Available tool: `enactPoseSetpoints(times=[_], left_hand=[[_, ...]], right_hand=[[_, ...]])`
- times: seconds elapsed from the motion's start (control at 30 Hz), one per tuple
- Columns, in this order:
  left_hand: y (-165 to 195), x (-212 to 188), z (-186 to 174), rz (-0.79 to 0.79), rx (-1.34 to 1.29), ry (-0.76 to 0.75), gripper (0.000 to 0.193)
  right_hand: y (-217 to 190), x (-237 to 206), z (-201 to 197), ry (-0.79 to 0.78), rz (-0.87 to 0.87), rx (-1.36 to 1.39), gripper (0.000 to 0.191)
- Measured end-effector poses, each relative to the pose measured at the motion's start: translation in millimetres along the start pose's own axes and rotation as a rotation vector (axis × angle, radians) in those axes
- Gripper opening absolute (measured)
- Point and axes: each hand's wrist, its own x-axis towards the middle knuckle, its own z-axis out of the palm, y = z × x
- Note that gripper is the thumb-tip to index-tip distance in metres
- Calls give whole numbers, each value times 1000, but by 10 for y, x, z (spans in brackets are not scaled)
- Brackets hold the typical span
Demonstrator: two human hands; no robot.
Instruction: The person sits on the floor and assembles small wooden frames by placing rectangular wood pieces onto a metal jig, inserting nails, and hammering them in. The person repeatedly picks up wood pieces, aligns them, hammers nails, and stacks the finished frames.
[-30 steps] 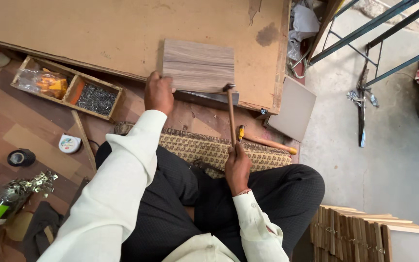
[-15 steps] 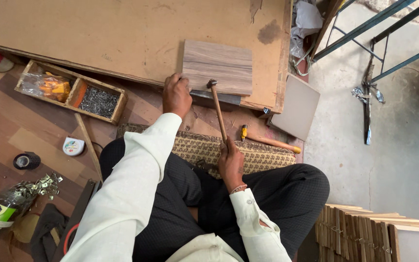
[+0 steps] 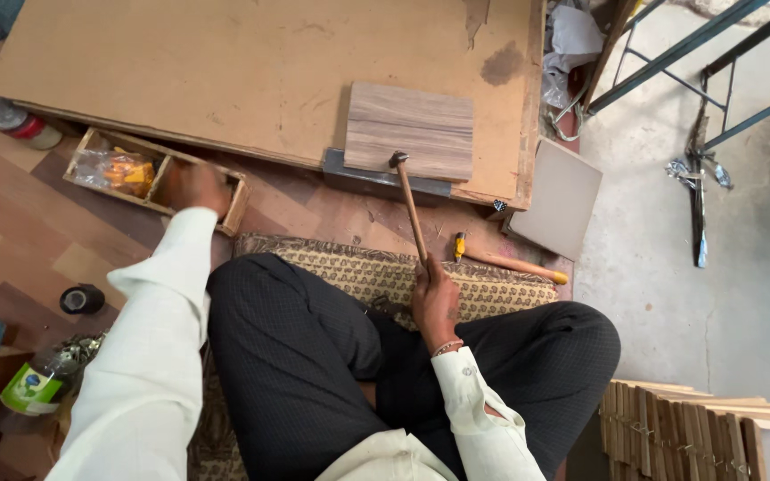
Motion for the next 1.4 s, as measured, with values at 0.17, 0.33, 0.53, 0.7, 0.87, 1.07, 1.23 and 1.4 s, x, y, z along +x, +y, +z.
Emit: enactPoseSetpoints(times=[0.17,0.33,0.53,0.7,0.87,1.07,1.23,1.4], left_hand=[[-258,-129,224,-37,117,-91,28],[-261,-132,274,-40,159,-65,28],[-338,-199,291,-15,34,14,12],[-363,-250,193,103,-211,225,10],[-25,-216,-35,75,-1008,146,5],[1215,-314,55,287,-978,-45,7],[1968,-415,417,505,-688,84,13],[1965,-338,671,584,-671,159,15]], right_hand=[[-26,-5,-30,16,11,-15,33],[-35,-19,-48,-24,61,19,31],[-32,-24,-61,-29,66,64,35],[38,-8,-12,-18,50,17,34],[111,0,72,18,39,-14,34],[113,-11,110,14,65,27,36],[129,-2,94,-2,53,22,38],[141,-7,92,-10,84,34,38]])
